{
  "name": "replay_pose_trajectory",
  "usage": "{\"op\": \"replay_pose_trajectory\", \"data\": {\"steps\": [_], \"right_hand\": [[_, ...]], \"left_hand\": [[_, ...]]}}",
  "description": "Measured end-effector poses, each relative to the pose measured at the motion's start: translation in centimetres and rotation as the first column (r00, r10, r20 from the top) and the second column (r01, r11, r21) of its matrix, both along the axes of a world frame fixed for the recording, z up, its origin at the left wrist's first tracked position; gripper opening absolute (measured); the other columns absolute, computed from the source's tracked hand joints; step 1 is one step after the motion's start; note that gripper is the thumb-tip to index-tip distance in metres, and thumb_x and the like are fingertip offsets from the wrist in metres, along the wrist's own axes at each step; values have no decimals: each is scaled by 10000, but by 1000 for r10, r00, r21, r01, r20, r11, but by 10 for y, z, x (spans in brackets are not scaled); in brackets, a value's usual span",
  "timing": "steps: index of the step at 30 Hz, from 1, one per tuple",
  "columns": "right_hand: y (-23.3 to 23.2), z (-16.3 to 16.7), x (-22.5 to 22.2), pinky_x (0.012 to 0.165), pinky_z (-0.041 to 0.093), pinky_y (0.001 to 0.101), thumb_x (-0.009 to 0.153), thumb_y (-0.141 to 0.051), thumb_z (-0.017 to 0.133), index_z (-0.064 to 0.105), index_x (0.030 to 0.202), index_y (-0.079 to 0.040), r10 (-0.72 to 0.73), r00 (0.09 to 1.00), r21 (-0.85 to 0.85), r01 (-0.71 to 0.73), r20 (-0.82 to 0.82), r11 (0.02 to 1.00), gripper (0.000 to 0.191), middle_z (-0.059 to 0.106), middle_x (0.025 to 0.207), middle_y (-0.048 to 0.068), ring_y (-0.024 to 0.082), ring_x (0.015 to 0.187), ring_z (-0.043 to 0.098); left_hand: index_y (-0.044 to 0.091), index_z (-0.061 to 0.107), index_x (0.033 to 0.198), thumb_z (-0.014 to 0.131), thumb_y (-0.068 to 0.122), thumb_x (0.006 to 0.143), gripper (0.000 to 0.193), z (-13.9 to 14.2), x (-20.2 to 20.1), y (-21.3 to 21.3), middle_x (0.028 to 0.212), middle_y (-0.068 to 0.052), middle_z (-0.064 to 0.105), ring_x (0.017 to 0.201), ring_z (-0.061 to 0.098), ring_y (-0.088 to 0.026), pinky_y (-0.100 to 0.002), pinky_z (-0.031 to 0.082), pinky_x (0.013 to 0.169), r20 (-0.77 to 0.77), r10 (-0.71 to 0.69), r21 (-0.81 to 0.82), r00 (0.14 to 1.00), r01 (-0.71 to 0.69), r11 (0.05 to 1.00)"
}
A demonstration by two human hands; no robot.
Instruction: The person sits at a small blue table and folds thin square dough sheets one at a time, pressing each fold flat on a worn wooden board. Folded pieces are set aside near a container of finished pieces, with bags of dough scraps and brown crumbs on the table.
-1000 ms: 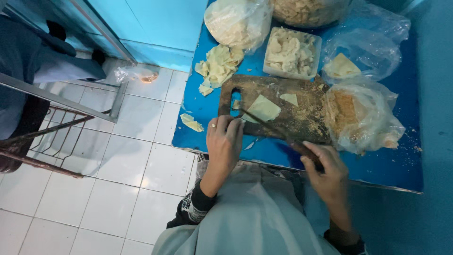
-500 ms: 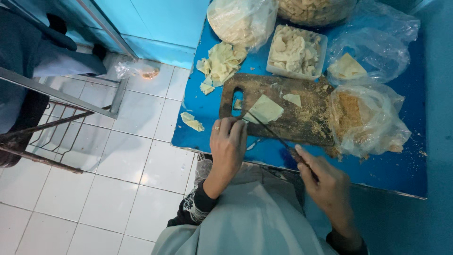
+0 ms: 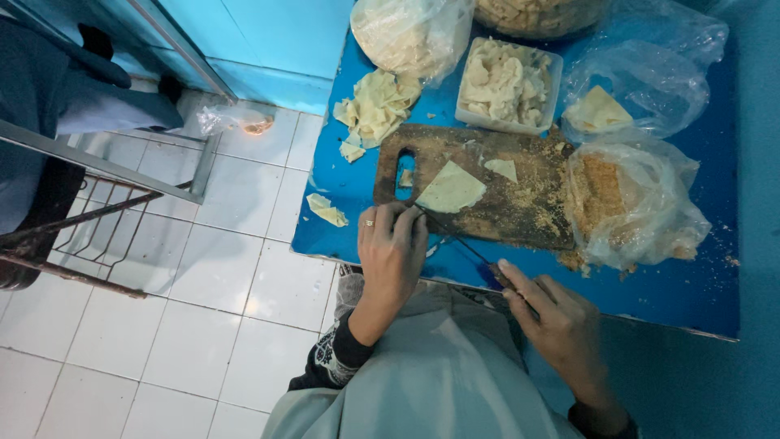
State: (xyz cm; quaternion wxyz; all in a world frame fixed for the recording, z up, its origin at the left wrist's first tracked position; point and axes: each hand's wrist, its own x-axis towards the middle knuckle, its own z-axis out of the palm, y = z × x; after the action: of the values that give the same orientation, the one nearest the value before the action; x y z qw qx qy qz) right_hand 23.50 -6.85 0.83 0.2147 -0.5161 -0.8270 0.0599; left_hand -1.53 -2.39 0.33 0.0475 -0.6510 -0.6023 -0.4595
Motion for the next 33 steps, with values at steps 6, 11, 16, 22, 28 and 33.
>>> {"op": "replay_pose_trajectory", "data": {"steps": [6, 11, 16, 22, 28, 33], "right_hand": [[-6, 9, -4, 499, 466, 320, 872, -220, 758, 616, 1417, -163, 156, 978, 96, -170, 139, 981, 565, 580, 803, 30, 142, 635, 545], [0, 10, -8, 463, 439, 344, 878, -219, 769, 592, 1428, -161, 164, 972, 122, -186, 170, 975, 580, 536, 753, 32, 163, 574, 503], [-4, 18, -2, 451, 446, 332, 877, -194, 746, 595, 1421, -146, 181, 971, 50, -190, 155, 980, 566, 538, 767, 25, 143, 568, 515], [4, 13, -6, 480, 458, 389, 903, -217, 761, 643, 1398, -152, 65, 996, 24, -66, 68, 998, 513, 605, 724, 75, 214, 573, 563], [-6, 15, 44, 772, 589, 335, 969, -130, 688, 655, 1380, -63, 26, 872, -103, -87, -488, 991, 418, 737, 1215, 131, 197, 983, 724], [-9, 21, 112, 616, 519, 360, 1002, -56, 639, 610, 1398, 16, -483, 747, 107, 585, -457, 804, 403, 719, 1028, 187, 233, 717, 644]], "left_hand": [[24, 690, 972, 755, 40, 876, 117, -5, -2, 2, 1006, -114, 638, 970, 604, -333, -505, 474, 1004, -17, -15, 10, 1000, 15, 1000], [25, 692, 976, 748, 34, 854, 135, -7, 0, 2, 1004, -112, 641, 972, 607, -331, -518, 460, 1017, -23, -16, 6, 1000, 16, 1000], [25, 684, 976, 744, 32, 870, 122, -2, -2, -1, 1006, -108, 638, 971, 603, -329, -515, 456, 1014, -22, -44, 10, 999, 44, 999], [47, 680, 943, 750, 53, 882, 93, 3, -2, -6, 956, -123, 622, 936, 588, -352, -478, 466, 890, -73, -22, -9, 997, 21, 1000], [64, 704, 967, 760, 62, 876, 106, 10, -15, -15, 976, -106, 660, 873, 659, -328, -415, 518, 709, -6, -37, -91, 999, 37, 995], [47, 723, 996, 779, 31, 876, 134, 16, -26, -11, 996, -97, 696, 857, 720, -261, -332, 546, 718, 271, -154, -140, 950, 197, 970]]}}
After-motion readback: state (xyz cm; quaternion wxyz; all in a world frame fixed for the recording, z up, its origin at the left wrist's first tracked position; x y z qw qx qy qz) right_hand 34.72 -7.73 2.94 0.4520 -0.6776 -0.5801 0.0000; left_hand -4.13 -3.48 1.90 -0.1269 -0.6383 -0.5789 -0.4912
